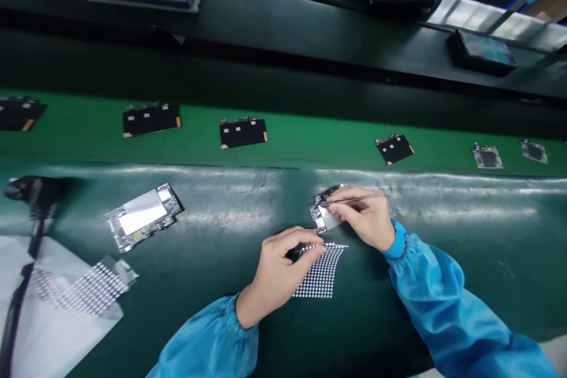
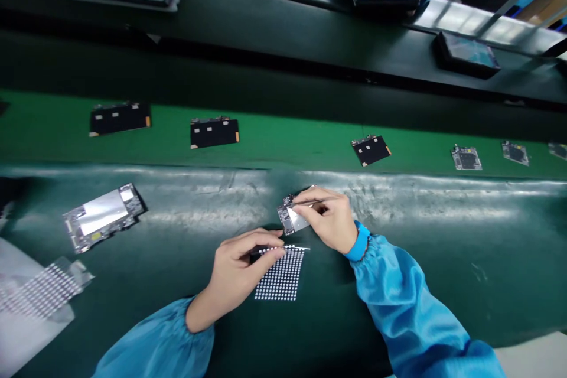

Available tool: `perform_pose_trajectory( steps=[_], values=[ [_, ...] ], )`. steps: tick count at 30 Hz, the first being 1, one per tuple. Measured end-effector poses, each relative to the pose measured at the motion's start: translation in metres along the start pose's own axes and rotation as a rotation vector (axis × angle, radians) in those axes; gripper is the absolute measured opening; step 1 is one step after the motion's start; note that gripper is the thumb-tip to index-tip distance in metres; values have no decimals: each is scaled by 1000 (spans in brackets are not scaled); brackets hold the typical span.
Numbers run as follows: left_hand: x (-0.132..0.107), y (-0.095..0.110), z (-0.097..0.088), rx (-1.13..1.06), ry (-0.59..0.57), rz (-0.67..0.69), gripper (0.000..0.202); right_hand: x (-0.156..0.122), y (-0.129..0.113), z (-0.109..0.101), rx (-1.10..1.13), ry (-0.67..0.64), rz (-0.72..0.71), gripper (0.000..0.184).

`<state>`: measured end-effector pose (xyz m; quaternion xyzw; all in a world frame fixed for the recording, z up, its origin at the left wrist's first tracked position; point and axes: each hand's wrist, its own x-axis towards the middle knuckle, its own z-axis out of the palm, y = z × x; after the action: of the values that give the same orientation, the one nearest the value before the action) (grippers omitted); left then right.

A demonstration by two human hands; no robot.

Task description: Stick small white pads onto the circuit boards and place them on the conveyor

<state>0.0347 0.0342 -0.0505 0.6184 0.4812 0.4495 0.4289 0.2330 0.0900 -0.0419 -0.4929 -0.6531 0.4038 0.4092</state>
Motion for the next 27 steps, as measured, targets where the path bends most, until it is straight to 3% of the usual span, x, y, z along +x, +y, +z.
perform_pose_trajectory(
  steps=[3,6,8,12,16,19,23,27],
  values=[
    [0,-1,-1,-3,-2,7,8,-13,-8,-18,-49,-85,-100,5],
    [-1,-4,-1,22,1,27,8,-26,-10,-31,-249,-268,-204,5],
    [-2,-5,-2,37,-1,44,9,-23,-5,-34,-376,-320,-232,7],
    [-2,-7,-3,55,7,70,10,23,8,-40,-480,-203,-205,19],
    [0,-6,-4,59,-2,74,10,66,19,-75,-579,53,-173,27],
    [1,-6,-4,52,-6,80,10,63,34,-106,-973,208,-21,28],
    [1,-7,-3,52,-8,70,10,50,58,-128,-1349,189,231,52],
    [-1,-8,-3,58,3,52,8,57,55,-148,-1445,167,322,33]
  ],
)
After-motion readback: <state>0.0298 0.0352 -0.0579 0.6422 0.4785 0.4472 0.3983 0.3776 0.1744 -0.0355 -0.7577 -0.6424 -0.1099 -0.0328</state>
